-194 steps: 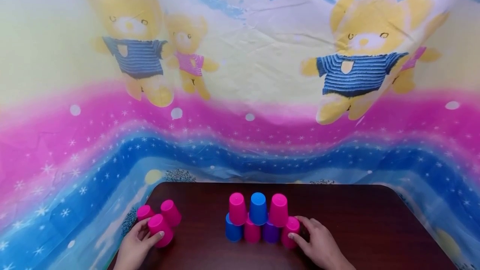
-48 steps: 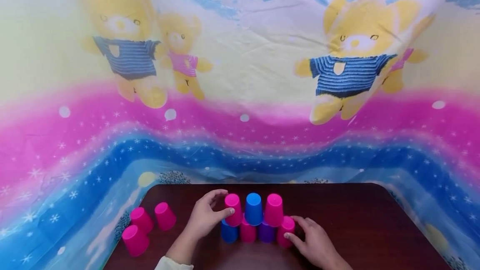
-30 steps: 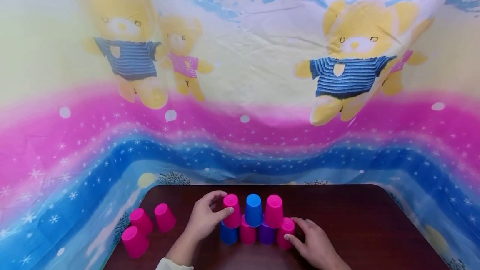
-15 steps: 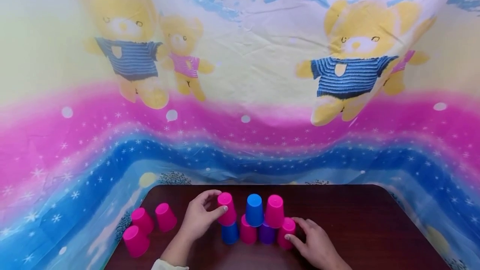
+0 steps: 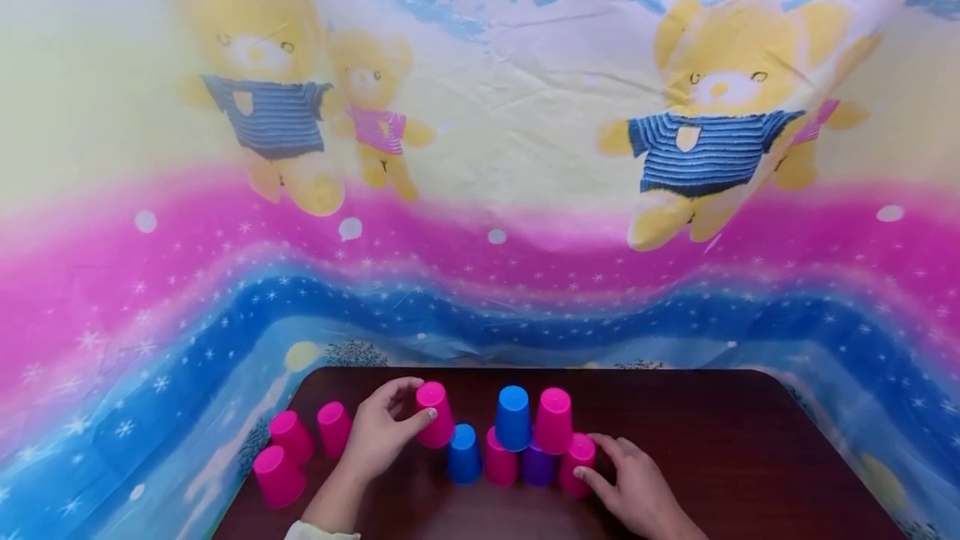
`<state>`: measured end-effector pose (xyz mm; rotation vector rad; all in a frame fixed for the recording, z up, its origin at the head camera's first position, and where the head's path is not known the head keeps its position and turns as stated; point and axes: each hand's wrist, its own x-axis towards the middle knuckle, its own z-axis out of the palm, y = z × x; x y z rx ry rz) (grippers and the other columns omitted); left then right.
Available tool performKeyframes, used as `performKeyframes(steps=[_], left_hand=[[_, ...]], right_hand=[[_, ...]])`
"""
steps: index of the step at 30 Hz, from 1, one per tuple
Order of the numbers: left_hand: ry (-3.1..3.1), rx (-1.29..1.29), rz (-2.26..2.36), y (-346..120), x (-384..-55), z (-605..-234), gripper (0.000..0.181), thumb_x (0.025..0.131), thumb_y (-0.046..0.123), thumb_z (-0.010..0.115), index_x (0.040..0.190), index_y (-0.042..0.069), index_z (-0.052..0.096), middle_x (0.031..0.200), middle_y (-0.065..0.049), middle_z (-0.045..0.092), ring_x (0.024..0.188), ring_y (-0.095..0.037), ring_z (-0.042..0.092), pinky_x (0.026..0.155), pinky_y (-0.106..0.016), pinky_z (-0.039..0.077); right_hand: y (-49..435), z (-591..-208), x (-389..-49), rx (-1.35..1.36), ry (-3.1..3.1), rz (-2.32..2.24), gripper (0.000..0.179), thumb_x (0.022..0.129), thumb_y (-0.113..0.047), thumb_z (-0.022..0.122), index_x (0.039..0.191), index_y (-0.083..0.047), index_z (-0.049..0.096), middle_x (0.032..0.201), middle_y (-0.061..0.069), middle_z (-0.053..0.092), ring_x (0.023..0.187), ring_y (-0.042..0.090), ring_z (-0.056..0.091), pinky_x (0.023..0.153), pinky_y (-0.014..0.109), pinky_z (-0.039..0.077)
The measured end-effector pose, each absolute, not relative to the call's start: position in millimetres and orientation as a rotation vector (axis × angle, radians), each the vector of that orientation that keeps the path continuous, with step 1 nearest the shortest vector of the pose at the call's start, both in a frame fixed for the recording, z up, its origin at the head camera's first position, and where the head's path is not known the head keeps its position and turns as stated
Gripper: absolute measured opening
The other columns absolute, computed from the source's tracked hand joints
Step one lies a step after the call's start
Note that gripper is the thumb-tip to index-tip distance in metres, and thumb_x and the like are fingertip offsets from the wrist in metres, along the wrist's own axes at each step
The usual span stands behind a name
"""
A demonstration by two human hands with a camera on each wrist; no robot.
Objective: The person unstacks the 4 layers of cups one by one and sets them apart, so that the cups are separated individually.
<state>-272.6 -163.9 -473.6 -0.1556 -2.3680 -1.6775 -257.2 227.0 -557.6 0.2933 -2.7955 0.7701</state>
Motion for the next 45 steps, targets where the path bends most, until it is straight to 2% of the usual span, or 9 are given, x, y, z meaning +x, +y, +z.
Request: performKeyframes(steps=[9, 14, 21, 31, 36, 41, 45], left_hand=[[-2.358, -0.066, -1.656, -184.2, -269.7, -478.1, 0.055, 0.070, 0.037, 0.086, 0.117, 0.019, 0.065, 0.120, 0.000, 0.063, 0.121, -0.024, 0.056, 0.101, -0.040, 0.046], [-2.381, -0.002, -1.632, -196.0, -267.1, -483.6, 0.054, 0.070, 0.040, 0.086, 0.117, 0.023, 0.064, 0.122, 0.003, 0.062, 0.123, -0.024, 0.055, 0.100, -0.039, 0.046], [-2.394, 0.051, -1.574, -212.7, -260.7, -491.6, 0.058, 0.071, 0.039, 0.085, 0.120, 0.018, 0.063, 0.123, 0.000, 0.061, 0.122, -0.027, 0.056, 0.099, -0.039, 0.047], [-2.431, 0.195, -1.544, -233.2, -248.8, -509.8, 0.062, 0.072, 0.049, 0.081, 0.122, 0.017, 0.061, 0.130, -0.006, 0.058, 0.126, -0.033, 0.052, 0.099, -0.042, 0.046], [-2.424, 0.214, -1.525, -243.3, -243.6, -518.0, 0.064, 0.073, 0.048, 0.081, 0.124, 0.015, 0.060, 0.132, -0.008, 0.057, 0.125, -0.031, 0.053, 0.101, -0.042, 0.045], [-2.467, 0.295, -1.510, -252.1, -240.2, -521.3, 0.074, 0.073, 0.056, 0.077, 0.131, 0.015, 0.056, 0.135, -0.009, 0.055, 0.127, -0.033, 0.051, 0.101, -0.044, 0.044], [-2.470, 0.333, -1.502, -258.6, -237.0, -523.5, 0.075, 0.074, 0.058, 0.075, 0.132, 0.015, 0.054, 0.135, -0.010, 0.054, 0.128, -0.035, 0.049, 0.101, -0.045, 0.043]], right_hand=[[227.3, -556.3, -257.2, 0.283, -2.803, 0.779, 0.057, 0.079, -0.060, 0.070, 0.123, -0.025, 0.062, 0.093, -0.011, 0.062, 0.084, 0.006, 0.057, 0.072, 0.032, 0.051], [227.6, -555.0, -257.0, 0.260, -2.825, 0.792, 0.057, 0.078, -0.058, 0.071, 0.124, -0.025, 0.061, 0.093, -0.011, 0.062, 0.085, 0.005, 0.057, 0.074, 0.033, 0.053], [226.7, -555.3, -256.2, 0.255, -2.833, 0.804, 0.058, 0.079, -0.059, 0.070, 0.124, -0.024, 0.061, 0.095, -0.009, 0.063, 0.088, 0.008, 0.058, 0.077, 0.036, 0.054], [226.3, -556.4, -255.7, 0.284, -2.799, 0.778, 0.058, 0.079, -0.060, 0.069, 0.123, -0.023, 0.062, 0.088, -0.009, 0.061, 0.077, 0.007, 0.054, 0.064, 0.028, 0.047], [225.9, -557.4, -255.7, 0.270, -2.820, 0.782, 0.058, 0.079, -0.060, 0.070, 0.123, -0.024, 0.062, 0.088, -0.010, 0.060, 0.078, 0.006, 0.054, 0.067, 0.030, 0.049], [226.0, -557.2, -256.7, 0.257, -2.839, 0.788, 0.059, 0.078, -0.059, 0.070, 0.124, -0.024, 0.061, 0.089, -0.009, 0.060, 0.080, 0.007, 0.055, 0.070, 0.031, 0.050], [226.0, -557.1, -257.2, 0.262, -2.835, 0.784, 0.058, 0.078, -0.058, 0.071, 0.124, -0.024, 0.061, 0.089, -0.010, 0.060, 0.080, 0.007, 0.055, 0.069, 0.031, 0.050]])
